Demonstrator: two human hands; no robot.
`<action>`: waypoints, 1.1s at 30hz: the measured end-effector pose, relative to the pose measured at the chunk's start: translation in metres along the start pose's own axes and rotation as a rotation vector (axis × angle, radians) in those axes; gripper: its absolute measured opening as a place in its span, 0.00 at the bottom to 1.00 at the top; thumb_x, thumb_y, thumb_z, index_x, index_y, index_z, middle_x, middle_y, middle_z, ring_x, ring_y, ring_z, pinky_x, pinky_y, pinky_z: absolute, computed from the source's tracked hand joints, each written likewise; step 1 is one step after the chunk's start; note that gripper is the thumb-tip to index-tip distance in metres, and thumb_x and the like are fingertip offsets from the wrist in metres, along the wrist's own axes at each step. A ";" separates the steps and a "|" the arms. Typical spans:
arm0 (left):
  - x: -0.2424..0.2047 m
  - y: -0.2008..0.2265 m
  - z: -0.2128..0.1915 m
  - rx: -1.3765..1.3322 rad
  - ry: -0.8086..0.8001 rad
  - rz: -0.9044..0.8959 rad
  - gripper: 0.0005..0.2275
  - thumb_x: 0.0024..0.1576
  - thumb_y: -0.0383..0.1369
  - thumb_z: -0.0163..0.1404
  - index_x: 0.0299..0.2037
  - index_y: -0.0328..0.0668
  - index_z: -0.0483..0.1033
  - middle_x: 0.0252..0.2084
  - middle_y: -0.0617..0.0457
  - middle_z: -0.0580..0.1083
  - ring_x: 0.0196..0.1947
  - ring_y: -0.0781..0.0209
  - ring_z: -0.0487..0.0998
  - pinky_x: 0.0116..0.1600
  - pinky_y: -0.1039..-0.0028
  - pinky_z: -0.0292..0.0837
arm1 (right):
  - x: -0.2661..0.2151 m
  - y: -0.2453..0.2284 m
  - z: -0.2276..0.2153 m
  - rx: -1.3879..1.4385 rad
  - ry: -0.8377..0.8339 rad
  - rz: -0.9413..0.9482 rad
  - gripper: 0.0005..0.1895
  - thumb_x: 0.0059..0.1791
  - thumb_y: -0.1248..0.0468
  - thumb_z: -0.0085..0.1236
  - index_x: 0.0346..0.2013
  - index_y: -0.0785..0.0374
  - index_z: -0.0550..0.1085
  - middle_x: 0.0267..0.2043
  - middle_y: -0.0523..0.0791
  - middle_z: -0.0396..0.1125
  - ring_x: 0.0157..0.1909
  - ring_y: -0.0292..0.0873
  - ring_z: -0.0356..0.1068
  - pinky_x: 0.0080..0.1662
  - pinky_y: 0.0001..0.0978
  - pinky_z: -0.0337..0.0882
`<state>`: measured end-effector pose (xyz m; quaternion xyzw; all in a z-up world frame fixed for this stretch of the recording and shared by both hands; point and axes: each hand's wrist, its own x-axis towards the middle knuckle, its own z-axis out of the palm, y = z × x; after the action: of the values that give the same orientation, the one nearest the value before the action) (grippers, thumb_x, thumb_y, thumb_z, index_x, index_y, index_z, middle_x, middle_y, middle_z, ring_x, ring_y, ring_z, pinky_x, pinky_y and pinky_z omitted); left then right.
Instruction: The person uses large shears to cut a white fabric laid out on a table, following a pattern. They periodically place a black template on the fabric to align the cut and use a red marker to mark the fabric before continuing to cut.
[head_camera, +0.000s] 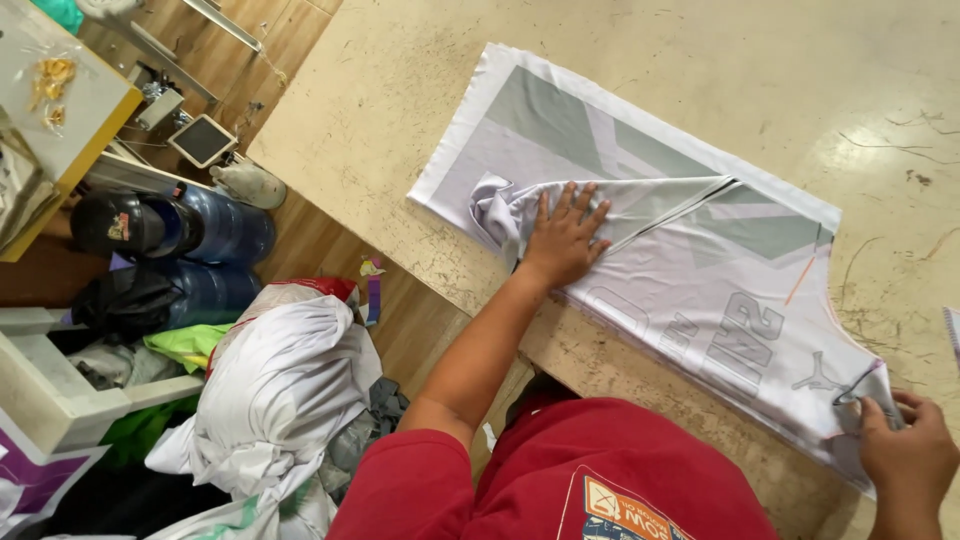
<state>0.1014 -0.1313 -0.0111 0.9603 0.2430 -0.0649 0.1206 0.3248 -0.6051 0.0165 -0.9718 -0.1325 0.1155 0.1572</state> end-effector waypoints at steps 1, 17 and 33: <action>0.001 0.005 -0.005 -0.012 0.080 -0.017 0.29 0.64 0.56 0.31 0.74 0.59 0.50 0.78 0.50 0.40 0.77 0.44 0.36 0.75 0.38 0.27 | 0.003 0.005 0.003 -0.018 0.007 -0.037 0.19 0.58 0.58 0.65 0.59 0.67 0.77 0.53 0.59 0.75 0.48 0.63 0.74 0.45 0.55 0.71; 0.052 0.045 -0.058 -0.251 0.218 0.041 0.07 0.61 0.31 0.48 0.37 0.50 0.82 0.40 0.53 0.75 0.45 0.49 0.76 0.70 0.34 0.50 | -0.001 0.044 0.020 0.038 0.110 -0.441 0.10 0.53 0.71 0.55 0.49 0.67 0.77 0.47 0.51 0.71 0.52 0.54 0.68 0.55 0.48 0.68; -0.003 0.113 -0.014 -0.098 0.427 0.244 0.12 0.52 0.42 0.57 0.39 0.44 0.80 0.48 0.47 0.75 0.52 0.48 0.74 0.69 0.36 0.54 | 0.025 0.049 0.046 0.068 0.166 -0.535 0.13 0.49 0.72 0.54 0.48 0.66 0.78 0.45 0.50 0.71 0.49 0.56 0.69 0.58 0.49 0.68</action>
<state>0.1545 -0.2248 0.0258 0.9675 0.1482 0.1663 0.1200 0.3471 -0.6294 -0.0473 -0.9026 -0.3672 -0.0055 0.2248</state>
